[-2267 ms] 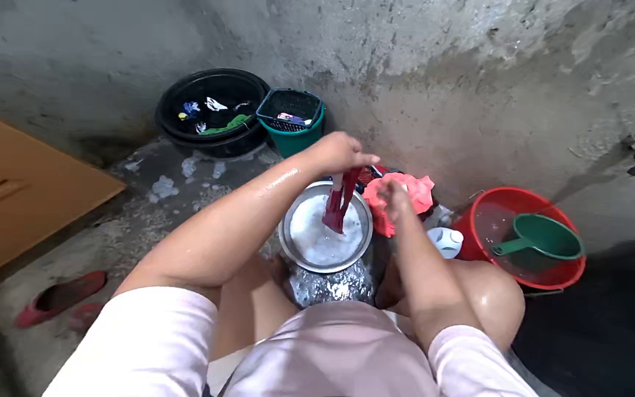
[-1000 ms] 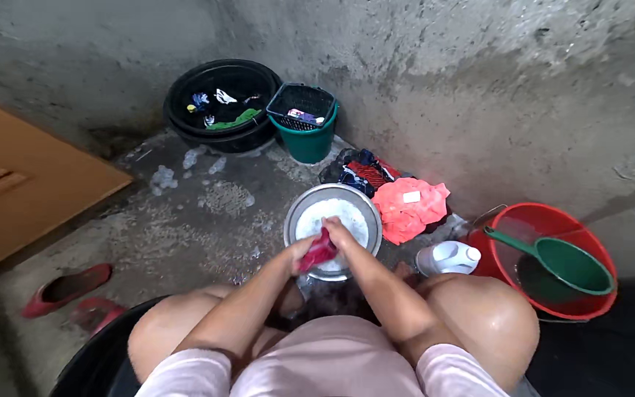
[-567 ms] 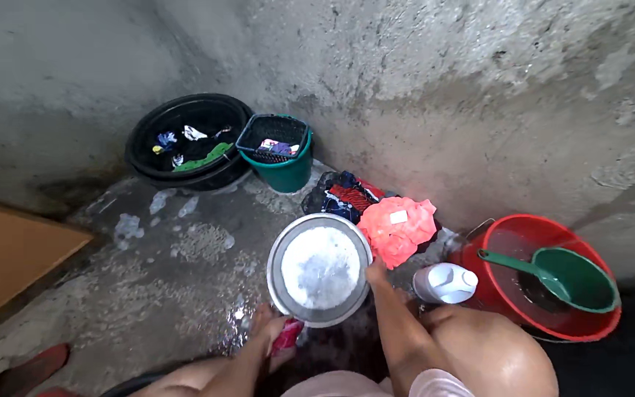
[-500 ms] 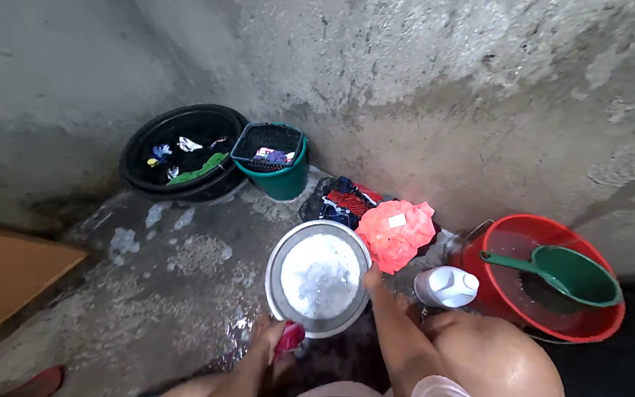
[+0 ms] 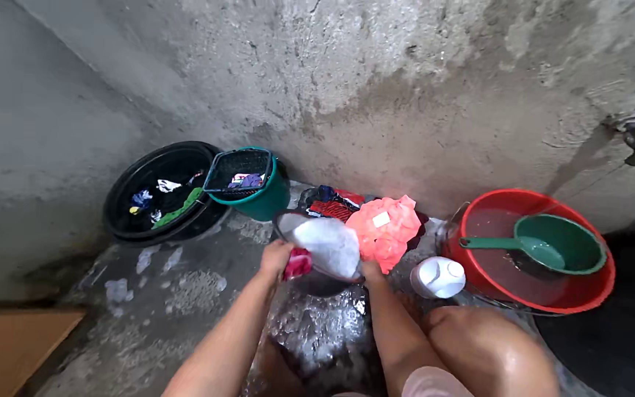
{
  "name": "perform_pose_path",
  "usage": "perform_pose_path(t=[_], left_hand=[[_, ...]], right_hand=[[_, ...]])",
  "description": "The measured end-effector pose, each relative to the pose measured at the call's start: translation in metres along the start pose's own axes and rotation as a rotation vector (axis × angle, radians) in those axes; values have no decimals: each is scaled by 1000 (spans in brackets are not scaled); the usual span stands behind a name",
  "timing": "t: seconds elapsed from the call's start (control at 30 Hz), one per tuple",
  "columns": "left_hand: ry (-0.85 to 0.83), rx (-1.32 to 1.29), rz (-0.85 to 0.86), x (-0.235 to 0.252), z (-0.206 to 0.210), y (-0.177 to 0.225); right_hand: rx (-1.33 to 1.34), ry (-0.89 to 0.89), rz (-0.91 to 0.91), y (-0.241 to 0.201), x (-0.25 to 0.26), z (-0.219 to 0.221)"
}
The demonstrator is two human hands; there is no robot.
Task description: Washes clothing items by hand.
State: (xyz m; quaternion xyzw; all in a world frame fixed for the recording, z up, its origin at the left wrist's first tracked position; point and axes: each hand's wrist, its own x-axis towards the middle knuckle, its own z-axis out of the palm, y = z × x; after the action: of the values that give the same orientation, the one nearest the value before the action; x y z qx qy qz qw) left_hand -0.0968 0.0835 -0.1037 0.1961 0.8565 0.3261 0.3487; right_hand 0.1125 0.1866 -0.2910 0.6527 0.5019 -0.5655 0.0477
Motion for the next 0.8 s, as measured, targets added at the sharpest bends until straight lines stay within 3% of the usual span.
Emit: perform_pose_path(t=[0.07, 0.17, 0.27, 0.43, 0.5, 0.6, 0.7, 0.8], left_hand=[[-70, 201, 101, -6, 6, 42], [-134, 473, 259, -35, 22, 99], [-158, 660, 388, -69, 38, 141], [-59, 733, 353, -85, 24, 143], [-19, 626, 280, -71, -1, 111], [11, 413, 133, -51, -43, 25], [5, 149, -74, -40, -57, -90], [-49, -174, -289, -50, -36, -190]], right_hand=[[-60, -104, -29, -1, -9, -2], [-42, -78, -129, -4, -18, 14], [40, -221, -259, -33, -67, 4], [458, -382, 23, -19, -87, 39], [320, -323, 80, -17, -93, 45], [-131, -236, -56, -2, -60, 51], [-35, -114, 20, 9, -53, 35], [147, -101, 60, 14, -50, 21]])
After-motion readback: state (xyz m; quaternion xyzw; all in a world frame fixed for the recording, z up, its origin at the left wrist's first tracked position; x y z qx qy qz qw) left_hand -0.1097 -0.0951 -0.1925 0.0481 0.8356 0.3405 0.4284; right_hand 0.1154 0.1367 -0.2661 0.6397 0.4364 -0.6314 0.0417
